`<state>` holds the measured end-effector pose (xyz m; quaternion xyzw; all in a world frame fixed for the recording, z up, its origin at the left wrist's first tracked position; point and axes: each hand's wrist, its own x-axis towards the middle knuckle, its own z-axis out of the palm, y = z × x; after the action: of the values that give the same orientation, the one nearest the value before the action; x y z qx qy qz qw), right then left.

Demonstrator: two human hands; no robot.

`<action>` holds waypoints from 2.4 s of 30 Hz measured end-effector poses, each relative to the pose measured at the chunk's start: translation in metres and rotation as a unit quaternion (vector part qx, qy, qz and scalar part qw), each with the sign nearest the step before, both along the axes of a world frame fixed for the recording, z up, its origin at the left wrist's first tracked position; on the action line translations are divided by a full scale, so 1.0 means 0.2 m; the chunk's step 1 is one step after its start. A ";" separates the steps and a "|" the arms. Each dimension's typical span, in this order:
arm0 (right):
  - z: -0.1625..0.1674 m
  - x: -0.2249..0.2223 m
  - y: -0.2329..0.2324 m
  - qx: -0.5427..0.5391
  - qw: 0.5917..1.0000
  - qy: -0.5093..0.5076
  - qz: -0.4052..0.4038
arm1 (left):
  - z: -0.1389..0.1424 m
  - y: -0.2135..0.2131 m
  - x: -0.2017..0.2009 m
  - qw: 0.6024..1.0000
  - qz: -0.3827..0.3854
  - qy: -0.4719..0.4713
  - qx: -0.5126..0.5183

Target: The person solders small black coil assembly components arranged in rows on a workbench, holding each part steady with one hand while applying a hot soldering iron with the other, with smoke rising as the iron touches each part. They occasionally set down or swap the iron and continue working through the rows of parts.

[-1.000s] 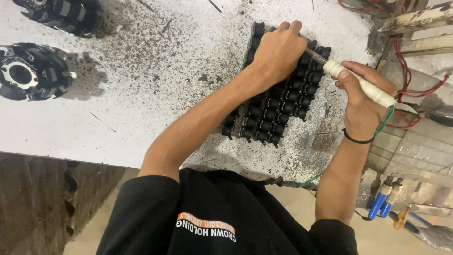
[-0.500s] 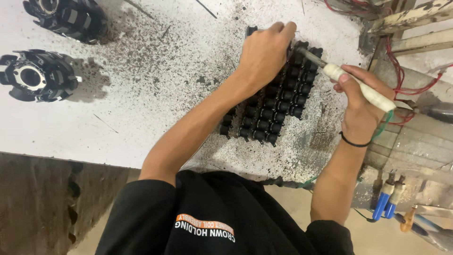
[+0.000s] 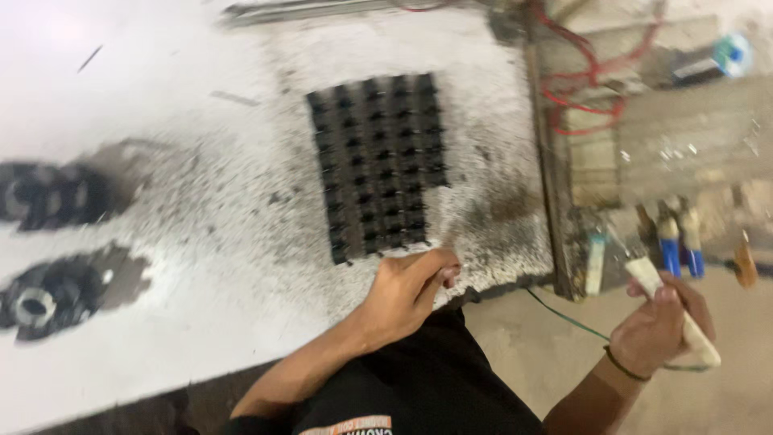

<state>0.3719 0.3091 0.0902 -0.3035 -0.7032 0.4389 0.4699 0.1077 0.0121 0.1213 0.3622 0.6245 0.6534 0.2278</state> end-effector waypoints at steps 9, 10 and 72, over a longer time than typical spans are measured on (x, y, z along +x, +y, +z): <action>-0.22 0.34 0.34 -0.477 0.795 0.369 -0.070 | 0.03 0.36 0.32 0.990 -0.108 0.043 -0.075; -0.22 0.32 0.37 -0.522 0.765 0.378 -0.021 | 0.05 0.37 0.34 0.988 -0.118 0.050 -0.086; -0.17 -0.55 -0.89 -0.018 0.922 -0.222 0.317 | -0.42 -0.45 -0.19 0.918 0.147 0.285 -0.232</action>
<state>0.2622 0.1310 0.0566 -0.1633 -0.8409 0.4988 0.1323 0.0690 -0.0786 0.0369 0.3740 0.8433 0.3854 0.0191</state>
